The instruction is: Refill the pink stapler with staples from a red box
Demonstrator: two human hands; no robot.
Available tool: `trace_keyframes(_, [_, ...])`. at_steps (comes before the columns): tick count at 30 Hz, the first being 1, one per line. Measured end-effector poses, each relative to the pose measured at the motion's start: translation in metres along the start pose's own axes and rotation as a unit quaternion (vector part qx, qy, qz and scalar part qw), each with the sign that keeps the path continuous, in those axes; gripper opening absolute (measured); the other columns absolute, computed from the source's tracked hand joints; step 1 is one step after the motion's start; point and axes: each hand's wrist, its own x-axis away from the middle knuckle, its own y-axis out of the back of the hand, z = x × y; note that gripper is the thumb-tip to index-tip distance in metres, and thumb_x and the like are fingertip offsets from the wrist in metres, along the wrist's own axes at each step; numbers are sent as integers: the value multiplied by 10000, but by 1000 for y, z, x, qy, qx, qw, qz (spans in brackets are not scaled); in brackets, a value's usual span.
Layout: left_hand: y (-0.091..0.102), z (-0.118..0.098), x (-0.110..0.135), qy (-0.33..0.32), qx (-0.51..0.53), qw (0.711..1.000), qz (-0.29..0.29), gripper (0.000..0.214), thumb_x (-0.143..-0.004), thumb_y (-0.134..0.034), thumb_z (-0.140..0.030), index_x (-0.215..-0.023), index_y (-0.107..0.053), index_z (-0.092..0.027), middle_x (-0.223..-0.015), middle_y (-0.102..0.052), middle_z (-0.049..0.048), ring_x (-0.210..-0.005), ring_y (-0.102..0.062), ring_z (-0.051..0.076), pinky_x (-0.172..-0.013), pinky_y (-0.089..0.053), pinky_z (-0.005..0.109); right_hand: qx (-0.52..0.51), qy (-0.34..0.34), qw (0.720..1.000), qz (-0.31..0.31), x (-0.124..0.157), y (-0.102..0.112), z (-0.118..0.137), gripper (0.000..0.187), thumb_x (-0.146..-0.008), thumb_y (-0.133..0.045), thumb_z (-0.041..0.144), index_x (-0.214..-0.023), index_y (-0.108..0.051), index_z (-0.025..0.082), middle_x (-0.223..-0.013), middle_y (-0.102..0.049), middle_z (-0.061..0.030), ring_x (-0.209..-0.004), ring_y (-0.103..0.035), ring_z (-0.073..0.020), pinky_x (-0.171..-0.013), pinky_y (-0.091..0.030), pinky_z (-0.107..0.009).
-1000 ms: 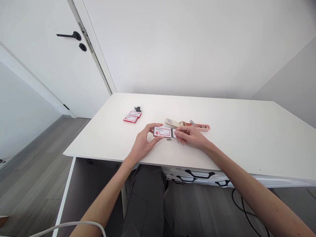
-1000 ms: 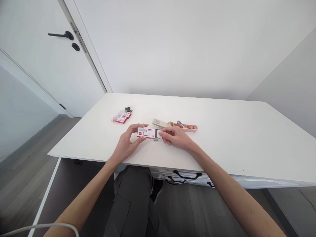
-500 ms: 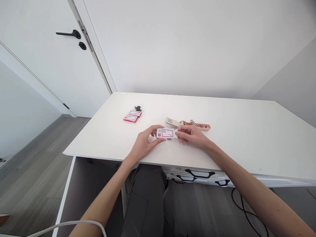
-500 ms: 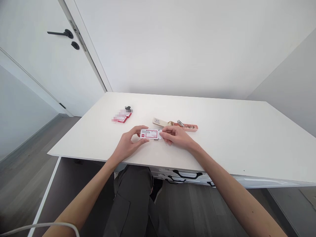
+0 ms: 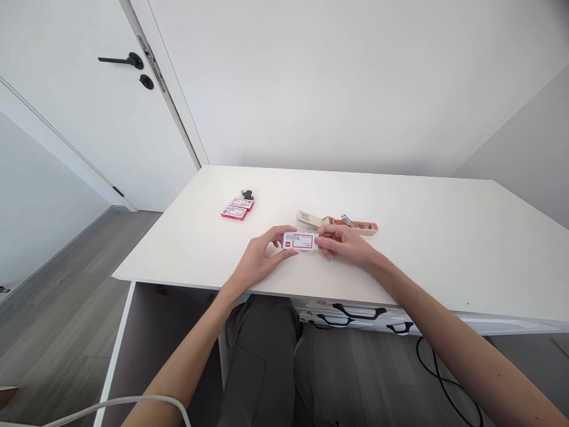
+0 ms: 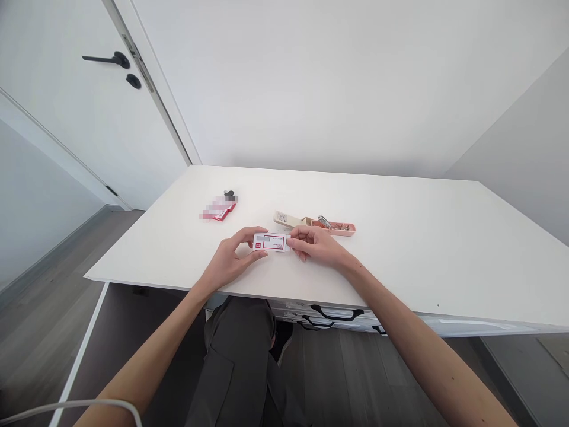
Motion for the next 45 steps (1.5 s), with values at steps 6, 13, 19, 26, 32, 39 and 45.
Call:
trace_keyframes(6, [0,-4,-1,4,24,1000,17,435,-974,-683,-449,-1370,-610,-283,-1123,-773,22,-959,-691,194,-906,-542,344,-33,14,999,19,0,0,1,426,-964,-657,649,-922,-635,226,-650,-619,28,-581,-533,-135,-591,-410,-296])
trace_keyframes(13, [2,-5,-2,29,24,997,66,452,-967,-687,-473,-1372,-624,-284,-1092,-757,13,-940,-658,187,-913,-519,334,-36,11,999,28,1,-2,-1,405,-953,-702,612,-876,-623,222,-633,-628,32,-579,-515,-124,-582,-385,-277])
trace_keyframes(19, [2,-3,-2,36,50,994,89,433,-984,-669,-455,-1375,-620,-275,-1099,-761,18,-944,-658,189,-892,-529,339,-33,11,999,26,1,-2,-2,394,-952,-707,600,-861,-633,224,-645,-637,27,-576,-533,-129,-583,-393,-285])
trace_keyframes(26, [-4,2,-3,18,-2,998,-62,348,-962,-704,-397,-1262,-660,-226,-1241,-728,63,-1026,-669,196,-891,-554,342,-8,38,997,-66,-1,-6,-1,403,-989,-640,608,-862,-625,225,-705,-642,10,-589,-554,-133,-595,-423,-300])
trace_keyframes(32, [19,24,2,81,-70,986,-130,420,-957,-688,-388,-1337,-601,-231,-1274,-719,67,-1001,-666,202,-942,-551,381,32,19,996,-84,2,-11,-2,345,-931,-720,571,-919,-672,229,-717,-655,3,-633,-593,-154,-609,-471,-309])
trace_keyframes(39, [88,67,16,82,-207,971,-89,423,-939,-682,-540,-1271,-681,-279,-1423,-597,84,-1388,-467,319,-1187,-400,550,58,32,995,-81,0,-13,0,299,-934,-710,521,-898,-686,225,-749,-673,-11,-664,-603,-162,-626,-490,-319])
trace_keyframes(45, [112,84,20,87,-278,956,-46,436,-973,-631,-548,-1342,-687,-323,-1550,-448,100,-1467,-313,386,-1202,-344,650,73,37,994,-76,1,-12,-3,220,-955,-691,455,-961,-707,236,-795,-683,-14,-690,-606,-162,-632,-482,-307])
